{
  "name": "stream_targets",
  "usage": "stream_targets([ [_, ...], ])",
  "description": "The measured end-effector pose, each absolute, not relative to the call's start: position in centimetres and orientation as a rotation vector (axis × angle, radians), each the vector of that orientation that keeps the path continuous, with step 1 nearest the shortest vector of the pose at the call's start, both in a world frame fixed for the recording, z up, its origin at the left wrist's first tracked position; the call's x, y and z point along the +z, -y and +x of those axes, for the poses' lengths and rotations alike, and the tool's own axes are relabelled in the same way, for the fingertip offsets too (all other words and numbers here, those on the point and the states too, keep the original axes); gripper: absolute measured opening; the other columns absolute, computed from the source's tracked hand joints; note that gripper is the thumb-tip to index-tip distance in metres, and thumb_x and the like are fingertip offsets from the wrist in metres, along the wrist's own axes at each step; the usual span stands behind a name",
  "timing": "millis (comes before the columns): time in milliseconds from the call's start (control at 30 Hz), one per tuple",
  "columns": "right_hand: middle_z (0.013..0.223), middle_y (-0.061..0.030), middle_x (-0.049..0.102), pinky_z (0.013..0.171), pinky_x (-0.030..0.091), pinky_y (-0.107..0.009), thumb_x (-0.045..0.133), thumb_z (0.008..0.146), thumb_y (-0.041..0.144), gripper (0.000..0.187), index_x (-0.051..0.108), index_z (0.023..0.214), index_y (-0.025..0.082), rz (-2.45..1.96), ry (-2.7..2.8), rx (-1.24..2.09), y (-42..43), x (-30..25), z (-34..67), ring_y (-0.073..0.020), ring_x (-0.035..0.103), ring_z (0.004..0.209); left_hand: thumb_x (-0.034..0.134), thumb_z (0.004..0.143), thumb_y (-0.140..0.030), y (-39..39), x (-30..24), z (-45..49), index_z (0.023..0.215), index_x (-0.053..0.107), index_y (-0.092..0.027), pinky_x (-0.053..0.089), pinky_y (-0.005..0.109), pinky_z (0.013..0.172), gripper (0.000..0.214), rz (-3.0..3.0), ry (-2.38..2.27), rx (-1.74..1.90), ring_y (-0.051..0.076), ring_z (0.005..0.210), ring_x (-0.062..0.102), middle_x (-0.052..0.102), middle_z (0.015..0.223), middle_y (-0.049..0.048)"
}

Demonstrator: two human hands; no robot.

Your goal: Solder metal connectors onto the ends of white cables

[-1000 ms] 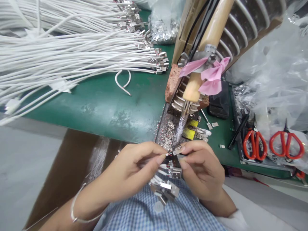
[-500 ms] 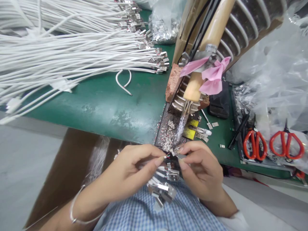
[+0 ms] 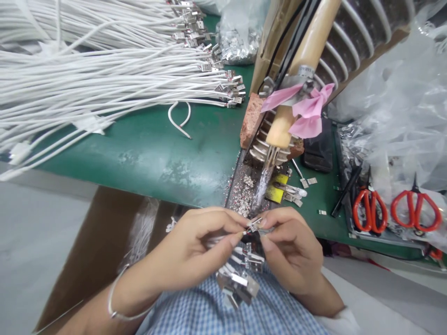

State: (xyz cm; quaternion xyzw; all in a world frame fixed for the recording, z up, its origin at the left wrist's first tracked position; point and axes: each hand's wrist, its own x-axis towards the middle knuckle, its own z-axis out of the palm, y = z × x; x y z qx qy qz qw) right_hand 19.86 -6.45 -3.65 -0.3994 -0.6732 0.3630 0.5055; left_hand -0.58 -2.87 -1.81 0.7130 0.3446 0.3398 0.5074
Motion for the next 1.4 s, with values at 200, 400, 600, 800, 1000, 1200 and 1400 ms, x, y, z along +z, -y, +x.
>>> stream_targets([
  [200,0.097,-0.0032,0.062,0.078,0.057,-0.036,0.058,0.082,0.003,0.022,0.061,0.092,0.022,-0.992,1.621,0.854,6.4,-3.6,19.7,-0.0191,0.064,0.089,0.06,0.084,-0.006,2.7,-1.7,-0.4,0.089,0.073,-0.015,0.052,0.015,0.057,0.017,1.71,-0.848,0.818,0.009,0.068,0.07,0.077,0.093,0.0038],
  [400,0.095,-0.0036,0.063,0.076,0.057,-0.036,0.058,0.082,0.003,0.022,0.061,0.091,0.022,-1.016,1.625,0.82,6.2,-3.4,19.7,-0.0187,0.064,0.087,0.06,0.086,-0.007,2.5,-1.9,-0.5,0.089,0.072,-0.017,0.05,0.017,0.053,0.016,1.701,-0.853,0.81,0.008,0.057,0.062,0.076,0.091,0.0042],
  [600,0.094,-0.0029,0.062,0.076,0.057,-0.035,0.058,0.081,0.002,0.023,0.062,0.09,0.023,-1.027,1.625,0.806,6.0,-3.4,19.5,-0.0183,0.064,0.086,0.059,0.086,-0.007,2.3,-1.4,-0.4,0.085,0.072,-0.016,0.049,0.016,0.053,0.016,1.685,-0.883,0.789,0.007,0.055,0.061,0.076,0.087,0.0029],
  [800,0.094,-0.0027,0.062,0.075,0.056,-0.034,0.058,0.08,0.002,0.022,0.062,0.089,0.022,-1.042,1.621,0.799,5.8,-3.3,19.6,-0.0179,0.063,0.086,0.059,0.084,-0.005,2.1,-1.1,-0.3,0.084,0.071,-0.015,0.046,0.011,0.052,0.016,1.701,-0.902,0.787,0.004,0.058,0.06,0.075,0.087,0.0003],
  [1000,0.093,-0.003,0.065,0.073,0.057,-0.036,0.059,0.081,0.004,0.021,0.061,0.089,0.024,-1.068,1.628,0.773,5.8,-3.4,19.7,-0.0195,0.063,0.085,0.06,0.083,-0.004,2.0,-1.0,-0.2,0.082,0.07,-0.016,0.051,0.011,0.063,0.015,1.685,-0.886,0.793,0.007,0.069,0.067,0.074,0.087,0.0004],
  [1200,0.096,-0.003,0.063,0.076,0.056,-0.035,0.06,0.08,0.002,0.023,0.063,0.091,0.023,-1.038,1.644,0.784,5.6,-3.2,19.8,-0.0185,0.062,0.088,0.059,0.084,-0.003,1.9,-1.0,-0.2,0.081,0.07,-0.015,0.051,0.012,0.062,0.016,1.684,-0.901,0.802,0.007,0.07,0.068,0.074,0.087,0.0009],
  [1400,0.096,-0.0027,0.062,0.076,0.057,-0.034,0.06,0.081,0.001,0.024,0.064,0.092,0.022,-1.029,1.652,0.785,5.4,-3.1,19.8,-0.0177,0.062,0.088,0.059,0.084,-0.004,2.0,-0.8,-0.3,0.082,0.07,-0.016,0.049,0.012,0.057,0.016,1.698,-0.898,0.802,0.007,0.067,0.066,0.074,0.086,0.0004],
])
